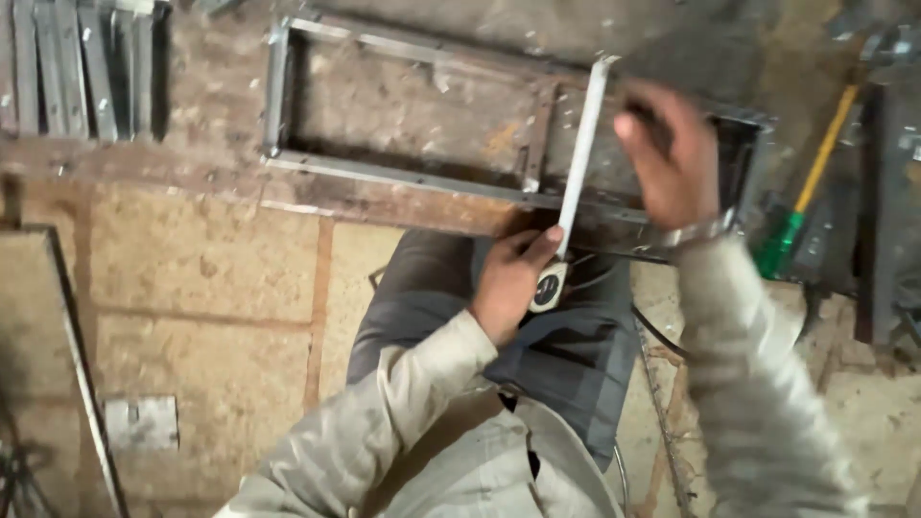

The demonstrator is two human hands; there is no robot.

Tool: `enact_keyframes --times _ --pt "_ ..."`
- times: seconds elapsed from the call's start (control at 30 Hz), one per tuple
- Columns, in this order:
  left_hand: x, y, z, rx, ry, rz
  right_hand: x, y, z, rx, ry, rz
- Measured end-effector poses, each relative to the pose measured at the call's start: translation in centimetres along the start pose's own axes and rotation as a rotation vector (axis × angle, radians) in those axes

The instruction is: Assembling and measuring metal furniture frames on a workshop bench using tools.

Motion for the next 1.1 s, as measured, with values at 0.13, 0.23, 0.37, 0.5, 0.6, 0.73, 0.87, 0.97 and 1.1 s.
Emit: enact_keyframes --times 0.13,0.23,0.37,0.5,0.6,0.73,0.87,0.97,1.1 --pt "-1.2 1.7 -2.4 0.075 0.034 -0.042 -11.4 -2.8 2.1 0.030 -0.174 -0.470" --pt "-0.4 6.4 -4.3 0.185 0.122 -0.006 -15.1 -3.2 3.8 -0.050 -0.247 -0.522" --pt "-0.5 9.7 -9.7 0.141 0.175 0.176 -13.4 -4.2 9.1 -0.211 -0.395 -0.447" --pt "0.7 11.9 -14.7 0.030 0.135 0.353 -8.0 -8.0 13.8 -0.221 -0.422 -0.421" --pt "2.0 12.5 -16.7 -0.024 0.091 0.357 -5.0 -11.0 15.1 -0.220 -0.273 -0.357" --pt "3.5 11.9 -18.0 -0.076 0.019 0.319 -2.2 -12.7 15.2 -0.207 -0.103 -0.260" --pt "4.6 11.9 -18.3 -0.073 -0.012 0.265 -0.7 -13.9 14.8 -0.195 -0.053 -0.244" --pt "4.8 11.4 -18.6 -0.092 -0.042 0.265 -0.1 -14.7 14.3 -0.249 0.018 -0.186" --pt "4.9 12.0 -18.0 -0.094 -0.060 0.293 -0.8 -15.4 14.2 -0.356 0.019 0.053"
Point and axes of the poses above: each hand's wrist, its own x-axis towards the middle knuckle, its own z-axis out of the back of the hand, y = z × x, the point moved 5 cm from there along x, towards the middle knuckle, and after that the axes turned 7 degrees about -y, right-handed, at the moved point
